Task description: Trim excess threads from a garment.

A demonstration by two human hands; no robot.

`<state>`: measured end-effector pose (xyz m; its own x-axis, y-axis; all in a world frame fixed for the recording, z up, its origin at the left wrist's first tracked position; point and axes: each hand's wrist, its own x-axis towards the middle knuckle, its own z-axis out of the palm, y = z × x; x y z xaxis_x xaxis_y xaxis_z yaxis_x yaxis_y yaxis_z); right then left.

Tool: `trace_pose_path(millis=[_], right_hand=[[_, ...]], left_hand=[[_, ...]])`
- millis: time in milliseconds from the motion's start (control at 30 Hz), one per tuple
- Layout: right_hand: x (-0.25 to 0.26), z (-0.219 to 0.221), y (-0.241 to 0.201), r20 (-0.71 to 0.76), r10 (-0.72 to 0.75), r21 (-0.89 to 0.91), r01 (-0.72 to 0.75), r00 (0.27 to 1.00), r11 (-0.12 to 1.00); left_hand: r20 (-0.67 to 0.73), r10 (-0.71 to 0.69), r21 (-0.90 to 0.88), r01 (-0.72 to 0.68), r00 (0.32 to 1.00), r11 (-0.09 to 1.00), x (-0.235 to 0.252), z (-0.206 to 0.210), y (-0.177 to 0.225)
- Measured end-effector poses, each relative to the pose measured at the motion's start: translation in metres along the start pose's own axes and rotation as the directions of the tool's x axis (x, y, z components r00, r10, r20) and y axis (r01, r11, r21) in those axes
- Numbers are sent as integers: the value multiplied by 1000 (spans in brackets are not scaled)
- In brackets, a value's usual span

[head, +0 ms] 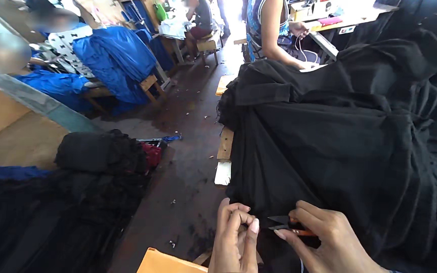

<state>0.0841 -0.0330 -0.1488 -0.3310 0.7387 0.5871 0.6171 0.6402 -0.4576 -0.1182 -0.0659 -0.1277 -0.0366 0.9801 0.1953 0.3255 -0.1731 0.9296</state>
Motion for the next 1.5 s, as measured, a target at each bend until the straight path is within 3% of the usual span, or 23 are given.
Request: trace_pose_path(millis=[267, 533, 600, 633, 700, 733, 767, 800, 867, 933, 1033, 1167, 1233, 1300, 1433, 1500], right_hand=[[8, 8, -5, -10, -62, -77, 61, 998, 995], [13, 16, -6, -45, -33, -149, 26, 998, 988], [13, 10, -4, -49, 20, -71, -23, 999, 997], [12, 4, -1, -50, 57, -9, -58, 997, 998], [8, -10, 4, -36, 121, 112, -116, 992, 987], [6, -16, 5, -21, 136, 152, -131, 991, 980], [4, -21, 4, -7, 138, 174, -135, 990, 976], [2, -25, 2, 11, 135, 181, -135, 991, 974], [-3, -29, -4, 48, 108, 92, -112, 993, 989], [-6, -26, -6, 62, 53, -94, -47, 997, 994], [-6, -23, -2, 47, 18, -143, -11, 999, 990], [5, -44, 2, 149, 103, 194, -131, 983, 972], [13, -53, 3, 192, 110, 255, -158, 975, 954], [18, -55, 4, 165, 145, 198, -176, 976, 964], [27, -38, 3, -25, 271, -170, -271, 962, 947], [35, -36, -3, -3, 361, -189, -355, 932, 915]], left_hand=[[-46, 43, 54, -41, 998, 998, -4, 3, 3], [-44, 222, 325, -196, 974, 925, -16, 7, 0], [100, 180, 301, -202, 979, 932, -29, 3, 1], [241, 124, 314, -199, 962, 928, -33, -5, 3], [532, -21, 380, -217, 846, 899, -36, -23, 3], [600, -62, 392, -225, 798, 892, -35, -31, 2], [578, -41, 378, -224, 815, 898, -33, -35, 0], [481, 16, 342, -204, 876, 917, -31, -37, -1], [175, 172, 283, -217, 970, 934, -23, -30, -1], [-7, 294, 263, -282, 956, 923, -11, -20, -9], [-28, 371, 260, -351, 928, 899, -1, -4, -27], [13, 395, 352, -374, 918, 858, 3, 1, -32], [34, 393, 377, -376, 919, 846, 4, 0, -30], [28, 378, 387, -359, 925, 849, 5, 0, -26], [-52, 292, 373, -252, 955, 893, 15, 3, -17], [-123, 275, 375, -212, 954, 903, 20, 7, -16]])
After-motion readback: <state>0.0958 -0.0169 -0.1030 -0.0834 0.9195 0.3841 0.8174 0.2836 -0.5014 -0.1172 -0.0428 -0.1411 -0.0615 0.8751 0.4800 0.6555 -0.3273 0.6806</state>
